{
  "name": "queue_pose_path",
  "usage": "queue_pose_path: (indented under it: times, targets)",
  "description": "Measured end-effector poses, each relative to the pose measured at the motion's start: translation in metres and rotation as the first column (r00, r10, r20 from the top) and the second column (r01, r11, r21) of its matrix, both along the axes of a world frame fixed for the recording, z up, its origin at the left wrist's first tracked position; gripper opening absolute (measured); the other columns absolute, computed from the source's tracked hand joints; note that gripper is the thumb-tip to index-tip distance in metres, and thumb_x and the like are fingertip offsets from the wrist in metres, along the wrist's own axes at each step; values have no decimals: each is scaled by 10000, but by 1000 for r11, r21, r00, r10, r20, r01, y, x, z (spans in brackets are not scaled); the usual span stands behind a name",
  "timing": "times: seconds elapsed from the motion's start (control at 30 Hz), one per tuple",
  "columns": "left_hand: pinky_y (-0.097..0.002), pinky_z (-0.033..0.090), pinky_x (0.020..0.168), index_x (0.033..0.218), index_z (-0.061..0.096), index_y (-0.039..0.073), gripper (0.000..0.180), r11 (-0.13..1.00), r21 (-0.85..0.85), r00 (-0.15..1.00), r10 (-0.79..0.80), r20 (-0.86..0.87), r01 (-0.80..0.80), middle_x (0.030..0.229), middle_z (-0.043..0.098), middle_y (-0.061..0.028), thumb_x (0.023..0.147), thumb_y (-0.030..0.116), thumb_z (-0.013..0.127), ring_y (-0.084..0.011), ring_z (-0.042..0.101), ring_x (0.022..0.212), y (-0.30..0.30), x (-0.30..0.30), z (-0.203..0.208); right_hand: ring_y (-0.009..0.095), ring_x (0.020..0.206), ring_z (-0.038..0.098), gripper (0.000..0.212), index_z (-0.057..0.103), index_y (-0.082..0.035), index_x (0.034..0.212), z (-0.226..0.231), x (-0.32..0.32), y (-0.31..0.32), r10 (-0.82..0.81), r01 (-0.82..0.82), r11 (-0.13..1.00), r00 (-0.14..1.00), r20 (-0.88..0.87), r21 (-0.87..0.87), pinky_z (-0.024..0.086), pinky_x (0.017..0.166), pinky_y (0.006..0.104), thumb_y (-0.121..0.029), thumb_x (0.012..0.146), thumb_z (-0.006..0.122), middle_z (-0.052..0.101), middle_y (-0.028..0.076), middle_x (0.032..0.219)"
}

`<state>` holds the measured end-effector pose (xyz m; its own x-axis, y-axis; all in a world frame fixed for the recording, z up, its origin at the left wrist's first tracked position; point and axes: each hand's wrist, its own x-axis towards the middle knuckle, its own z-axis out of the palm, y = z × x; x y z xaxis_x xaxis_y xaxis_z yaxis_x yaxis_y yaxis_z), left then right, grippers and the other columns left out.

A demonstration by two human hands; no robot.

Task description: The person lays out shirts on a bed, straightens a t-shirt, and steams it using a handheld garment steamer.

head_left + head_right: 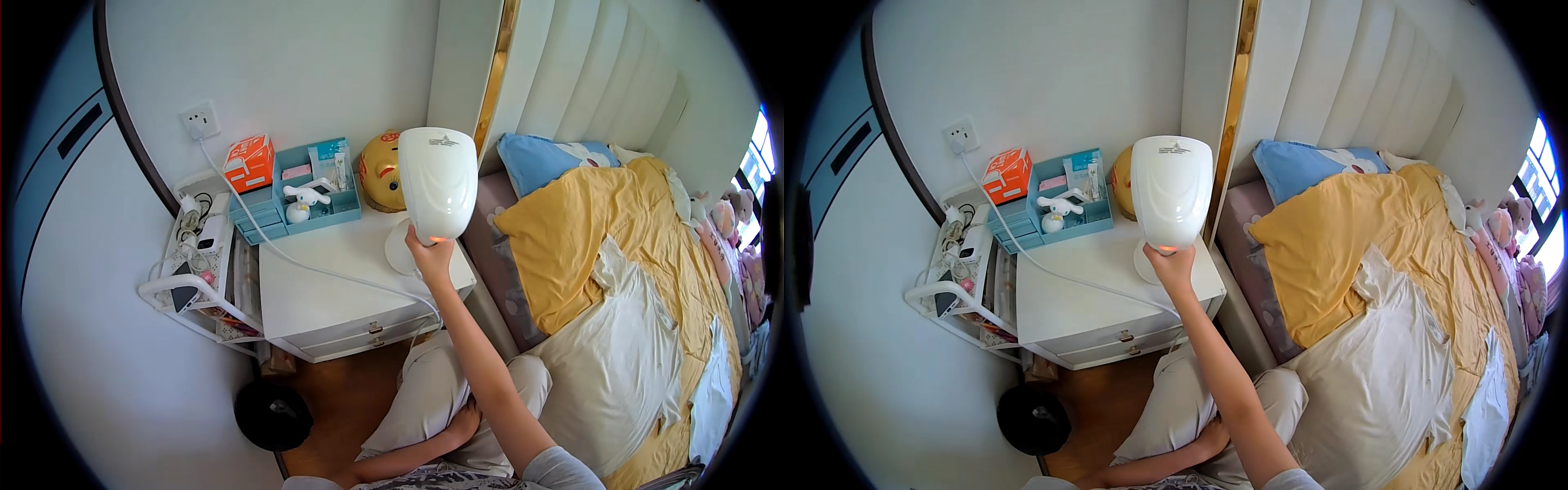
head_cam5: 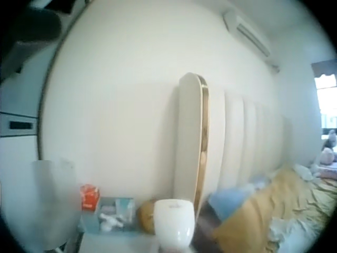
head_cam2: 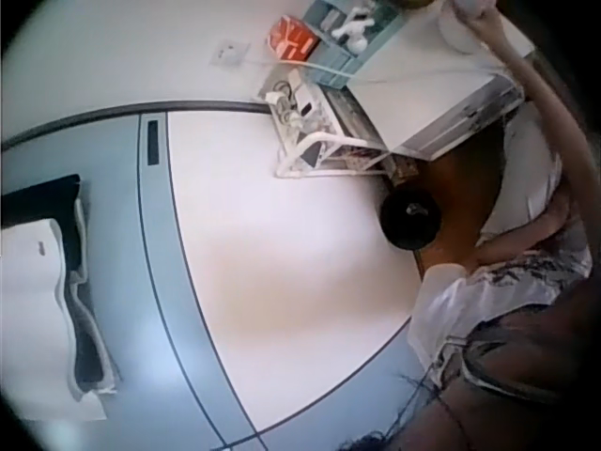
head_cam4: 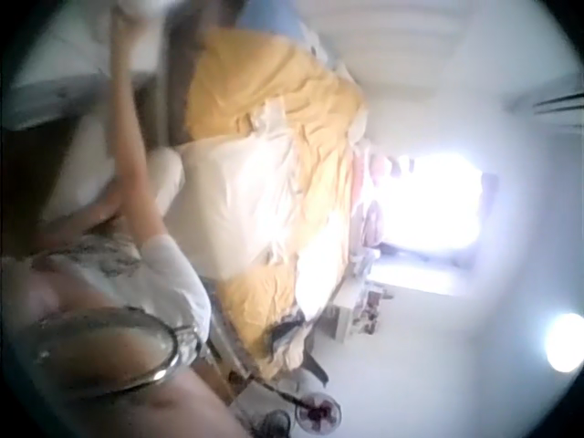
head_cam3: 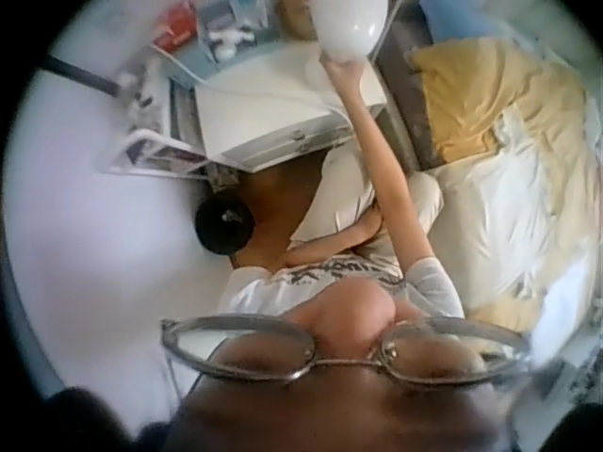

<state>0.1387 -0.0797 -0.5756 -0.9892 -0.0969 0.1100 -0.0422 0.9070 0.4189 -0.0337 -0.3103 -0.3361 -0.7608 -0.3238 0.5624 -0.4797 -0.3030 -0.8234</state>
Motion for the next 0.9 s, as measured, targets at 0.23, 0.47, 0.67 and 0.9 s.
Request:
queue_pose_path:
  times: [0.23, 0.47, 0.67, 0.9]
  targets:
    - [-322, 455, 605, 1008, 405, -93, 325, 995, 97, 998, 7, -64, -1, 817, 513, -211, 778, 138, 404, -268, 542, 672, 0, -2, -7, 184, 886, 532, 488, 499, -15, 987, -27, -11, 1, 71, -71, 997, 997, 39, 7, 410, 769, 299, -59, 535, 679, 553, 85, 948]
    - [-336, 452, 609, 955, 425, -79, 278, 994, 106, 999, -34, -31, 37, 806, 502, -204, 777, 133, 409, -277, 535, 676, 0, 0, -7, 207, 975, 495, 555, 476, -44, 1054, -31, -10, 9, 125, -124, 989, 992, -9, 75, 384, 836, 325, -72, 545, 695, 520, 93, 1046]
    - [-337, 452, 613, 1002, 415, -104, 327, 997, 73, 989, -2, -147, 13, 828, 496, -232, 775, 130, 412, -275, 543, 698, 1, -3, -17, 216, 1007, 481, 536, 473, -58, 1084, -34, -7, 12, 91, -78, 992, 986, -139, 101, 365, 863, 329, -83, 588, 674, 509, 92, 1082]
    - [-329, 459, 583, 1063, 369, -133, 392, 986, 150, 996, -62, -62, 70, 874, 488, -274, 783, 138, 409, -293, 549, 701, 1, -2, -20, 218, 1019, 475, 513, 470, -62, 1096, -34, -9, 14, 100, -77, 986, 983, -155, 146, 357, 871, 323, -84, 617, 651, 505, 96, 1093]
